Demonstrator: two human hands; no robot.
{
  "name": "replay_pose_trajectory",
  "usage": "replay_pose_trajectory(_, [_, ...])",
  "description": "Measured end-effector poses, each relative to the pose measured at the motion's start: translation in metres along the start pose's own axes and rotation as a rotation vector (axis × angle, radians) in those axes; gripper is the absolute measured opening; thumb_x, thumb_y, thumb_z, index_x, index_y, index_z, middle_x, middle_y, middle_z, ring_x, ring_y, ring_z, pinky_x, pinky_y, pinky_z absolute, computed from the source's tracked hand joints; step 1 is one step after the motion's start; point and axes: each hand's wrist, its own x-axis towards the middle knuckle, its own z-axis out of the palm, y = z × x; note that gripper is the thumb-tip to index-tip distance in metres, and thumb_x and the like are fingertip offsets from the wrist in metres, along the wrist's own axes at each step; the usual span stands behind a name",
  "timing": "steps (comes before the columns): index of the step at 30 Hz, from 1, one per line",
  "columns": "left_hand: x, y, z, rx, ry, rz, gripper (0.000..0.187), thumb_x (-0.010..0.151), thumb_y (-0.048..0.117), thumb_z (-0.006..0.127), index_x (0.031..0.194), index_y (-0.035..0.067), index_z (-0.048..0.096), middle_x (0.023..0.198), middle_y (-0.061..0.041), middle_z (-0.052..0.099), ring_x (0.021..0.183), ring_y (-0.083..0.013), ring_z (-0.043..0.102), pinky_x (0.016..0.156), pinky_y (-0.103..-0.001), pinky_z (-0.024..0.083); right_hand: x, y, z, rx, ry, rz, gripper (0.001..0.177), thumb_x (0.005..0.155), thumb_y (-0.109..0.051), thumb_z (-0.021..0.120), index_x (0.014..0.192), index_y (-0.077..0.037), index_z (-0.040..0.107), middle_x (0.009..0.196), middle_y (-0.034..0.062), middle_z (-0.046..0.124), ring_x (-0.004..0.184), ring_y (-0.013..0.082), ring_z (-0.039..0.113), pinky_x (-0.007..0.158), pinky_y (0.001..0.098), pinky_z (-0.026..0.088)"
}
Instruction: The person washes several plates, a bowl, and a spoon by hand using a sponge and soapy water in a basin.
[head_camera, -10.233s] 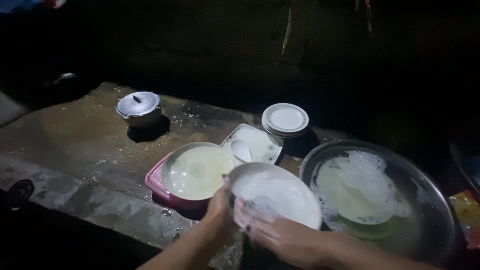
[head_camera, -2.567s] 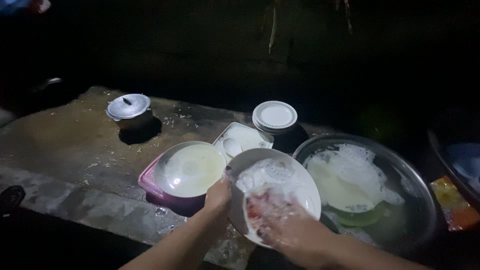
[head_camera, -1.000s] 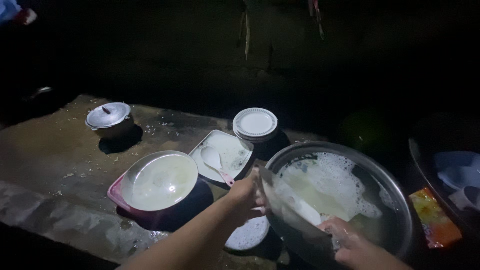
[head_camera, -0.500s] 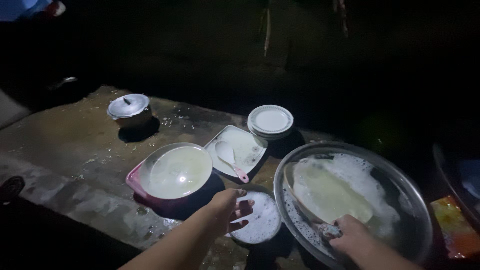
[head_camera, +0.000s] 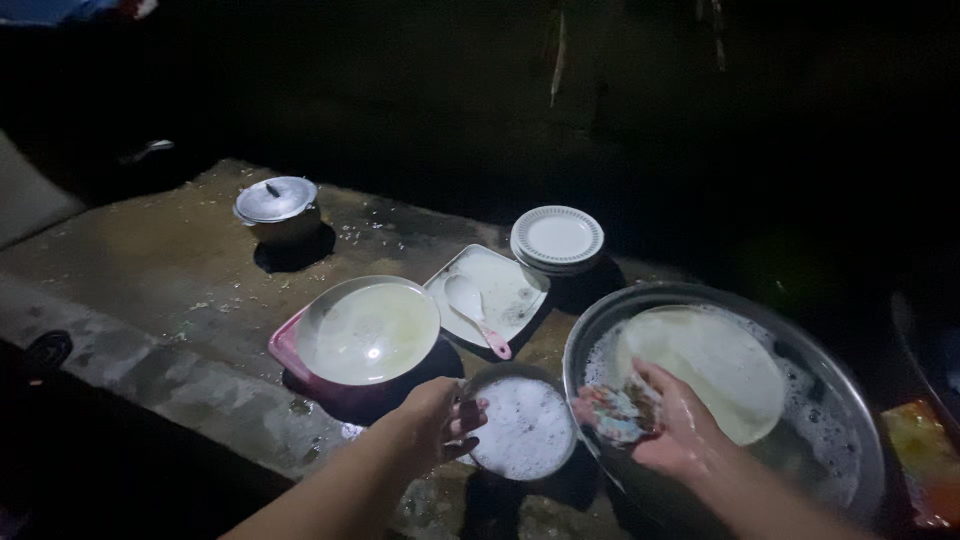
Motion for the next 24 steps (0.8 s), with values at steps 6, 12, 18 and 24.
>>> replay_pose_trajectory(6, [0.03,-0.006,-0.048,-0.148,0.045,-0.096,0.037,0.092,0.037,0.056,0.118,0.012,0.065,0.097,-0.003,0.07,0.086,-0.0183,0.066,0.085,-0.039,0.045,-0.021,0.015,0.05,-0.254,-0.158,-0.009,0.054,0.101,-0.045,0.045,0.116,0.005,0.059,0.104,0.0263,0.064,0.105,0.0371,0.067,0.096,0.0494,0.058])
replay_pose_trajectory(12, [0.041,-0.005,-0.094,-0.352,0.201,0.079,0.038,0.094,0.023,0.062,0.121,-0.003,0.053,0.095,-0.018,0.064,0.082,-0.0253,0.063,0.065,-0.027,0.055,-0.005,0.033,0.064,-0.558,-0.261,0.017,0.041,0.097,-0.035,0.057,0.111,0.003,0.062,0.099,0.0222,0.067,0.089,0.0324,0.071,0.08,0.0453,0.064])
replay_pose_trajectory(18, [0.031,0.02,-0.13,-0.403,0.35,0.157,0.029,0.096,0.011,0.058,0.124,0.004,0.052,0.105,-0.011,0.062,0.087,-0.021,0.064,0.076,-0.031,0.059,0.002,0.052,0.079,-0.785,-0.136,0.034,0.036,0.094,-0.033,0.064,0.109,0.0,0.064,0.096,0.0171,0.069,0.079,0.0281,0.072,0.07,0.0434,0.066])
replay_pose_trajectory(24, [0.069,0.029,-0.167,-0.366,0.274,0.138,0.038,0.1,0.012,0.058,0.132,-0.007,0.051,0.113,-0.02,0.065,0.094,-0.0231,0.067,0.078,-0.03,0.058,0.028,0.063,0.072,-0.728,-0.051,0.106,0.033,0.093,-0.033,0.066,0.104,-0.002,0.067,0.091,0.0149,0.069,0.076,0.0287,0.071,0.063,0.0437,0.063])
